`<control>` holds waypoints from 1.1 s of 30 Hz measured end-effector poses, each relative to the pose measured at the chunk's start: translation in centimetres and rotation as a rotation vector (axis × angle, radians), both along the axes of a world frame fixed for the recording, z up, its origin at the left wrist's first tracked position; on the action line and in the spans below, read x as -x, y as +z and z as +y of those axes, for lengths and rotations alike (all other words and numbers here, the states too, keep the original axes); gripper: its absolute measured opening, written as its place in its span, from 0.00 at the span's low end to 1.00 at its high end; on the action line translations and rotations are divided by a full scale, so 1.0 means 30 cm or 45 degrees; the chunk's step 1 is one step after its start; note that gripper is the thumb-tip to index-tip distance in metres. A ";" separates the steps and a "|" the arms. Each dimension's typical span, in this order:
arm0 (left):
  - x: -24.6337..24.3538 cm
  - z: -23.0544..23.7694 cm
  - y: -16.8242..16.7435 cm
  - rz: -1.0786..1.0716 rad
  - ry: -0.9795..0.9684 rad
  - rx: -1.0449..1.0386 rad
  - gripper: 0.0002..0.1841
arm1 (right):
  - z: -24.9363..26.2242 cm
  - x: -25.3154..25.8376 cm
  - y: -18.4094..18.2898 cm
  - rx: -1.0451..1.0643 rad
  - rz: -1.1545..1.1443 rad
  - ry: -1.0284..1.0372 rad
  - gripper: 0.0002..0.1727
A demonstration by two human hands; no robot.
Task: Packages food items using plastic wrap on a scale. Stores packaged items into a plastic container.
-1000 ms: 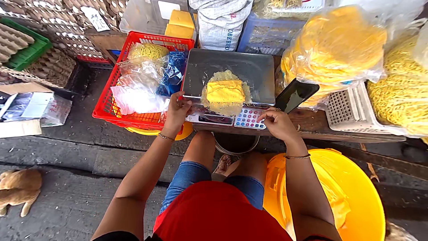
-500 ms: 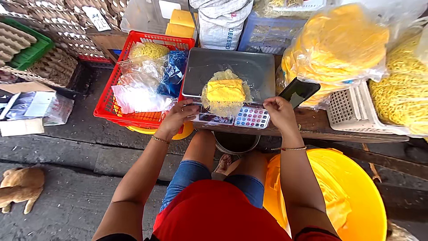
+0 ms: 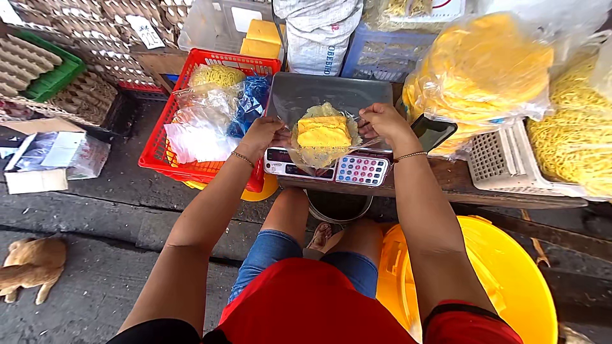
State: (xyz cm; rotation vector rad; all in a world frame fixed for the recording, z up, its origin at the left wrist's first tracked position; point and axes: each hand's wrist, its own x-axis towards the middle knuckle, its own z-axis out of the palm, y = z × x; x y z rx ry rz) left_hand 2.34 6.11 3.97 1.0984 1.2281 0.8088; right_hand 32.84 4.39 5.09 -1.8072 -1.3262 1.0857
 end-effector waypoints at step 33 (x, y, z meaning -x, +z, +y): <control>0.017 0.024 -0.002 0.110 -0.426 -0.134 0.11 | -0.061 -0.043 -0.052 -0.018 0.498 0.138 0.11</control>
